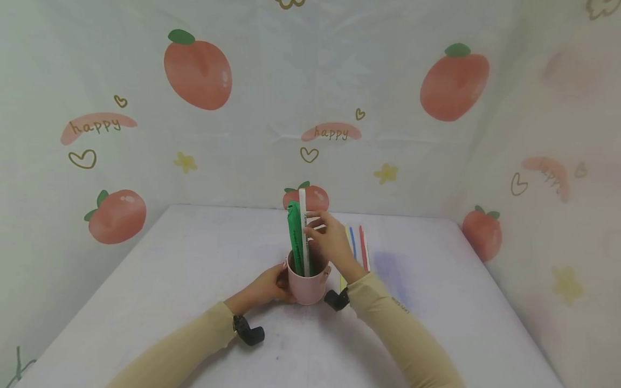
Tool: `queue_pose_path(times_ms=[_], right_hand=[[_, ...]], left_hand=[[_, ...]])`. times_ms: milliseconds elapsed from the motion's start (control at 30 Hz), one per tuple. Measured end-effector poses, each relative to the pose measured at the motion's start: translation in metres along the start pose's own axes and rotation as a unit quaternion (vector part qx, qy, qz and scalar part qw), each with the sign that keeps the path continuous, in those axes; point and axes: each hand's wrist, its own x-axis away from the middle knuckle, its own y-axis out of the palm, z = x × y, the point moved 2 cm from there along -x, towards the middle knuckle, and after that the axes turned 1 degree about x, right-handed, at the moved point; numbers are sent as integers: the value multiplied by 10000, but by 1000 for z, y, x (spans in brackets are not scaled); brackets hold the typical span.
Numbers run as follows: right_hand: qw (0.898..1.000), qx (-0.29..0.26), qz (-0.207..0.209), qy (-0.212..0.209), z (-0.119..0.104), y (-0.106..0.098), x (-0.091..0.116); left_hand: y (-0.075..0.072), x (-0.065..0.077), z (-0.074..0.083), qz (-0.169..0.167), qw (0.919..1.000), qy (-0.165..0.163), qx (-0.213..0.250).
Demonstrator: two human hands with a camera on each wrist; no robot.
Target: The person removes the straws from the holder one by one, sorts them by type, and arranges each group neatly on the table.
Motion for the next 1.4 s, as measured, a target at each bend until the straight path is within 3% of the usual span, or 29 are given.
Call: queue_pose_path(times_ms=[400, 733, 1000, 1400], right_hand=[[9945, -961, 308, -268, -14, -38, -13], [9799, -1792, 755, -437, -28, -77, -21], [9738, -1974, 946, -610, -27, -110, -24], [9810, -1564, 1125, -226, 3, -141, -26]], left_hand=[[0, 0, 1, 47, 9999, 77, -86], [0, -1, -2, 1, 10000, 17, -66], [-1, 1, -2, -71, 9998, 148, -105], [1, 2, 3, -34, 10000, 60, -38]])
